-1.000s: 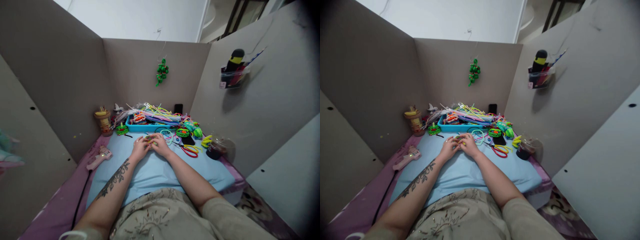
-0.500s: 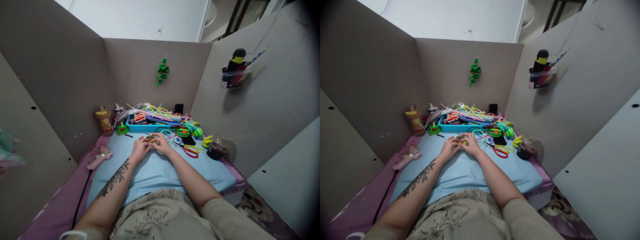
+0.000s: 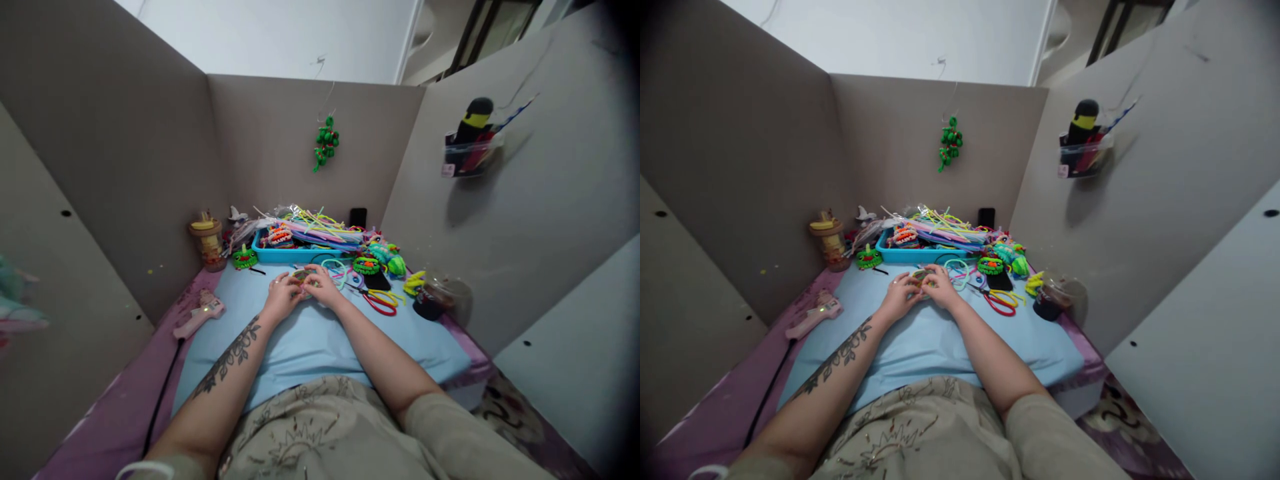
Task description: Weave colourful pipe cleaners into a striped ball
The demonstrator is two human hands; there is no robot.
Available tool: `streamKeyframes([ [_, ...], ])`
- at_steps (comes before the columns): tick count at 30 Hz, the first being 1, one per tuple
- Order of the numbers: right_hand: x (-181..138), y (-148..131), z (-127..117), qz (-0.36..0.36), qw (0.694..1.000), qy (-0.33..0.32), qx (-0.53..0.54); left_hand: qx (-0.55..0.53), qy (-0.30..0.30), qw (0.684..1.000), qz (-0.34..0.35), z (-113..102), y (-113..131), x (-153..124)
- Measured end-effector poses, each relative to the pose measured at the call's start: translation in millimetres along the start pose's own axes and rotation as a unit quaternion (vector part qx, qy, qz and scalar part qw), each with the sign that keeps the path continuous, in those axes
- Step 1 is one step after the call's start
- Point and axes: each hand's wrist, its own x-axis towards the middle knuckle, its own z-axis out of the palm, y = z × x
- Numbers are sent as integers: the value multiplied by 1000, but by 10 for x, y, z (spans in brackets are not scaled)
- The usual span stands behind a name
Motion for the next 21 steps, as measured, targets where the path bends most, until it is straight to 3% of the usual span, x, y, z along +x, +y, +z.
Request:
streamKeyframes([
  [8,44,80,-104,54,989,-100,90,14,-8,1000,20,2,14,-12],
  [21,-6,21,-89,-1,999,-52,-9,4,11,1000,13,27,-18,-11],
])
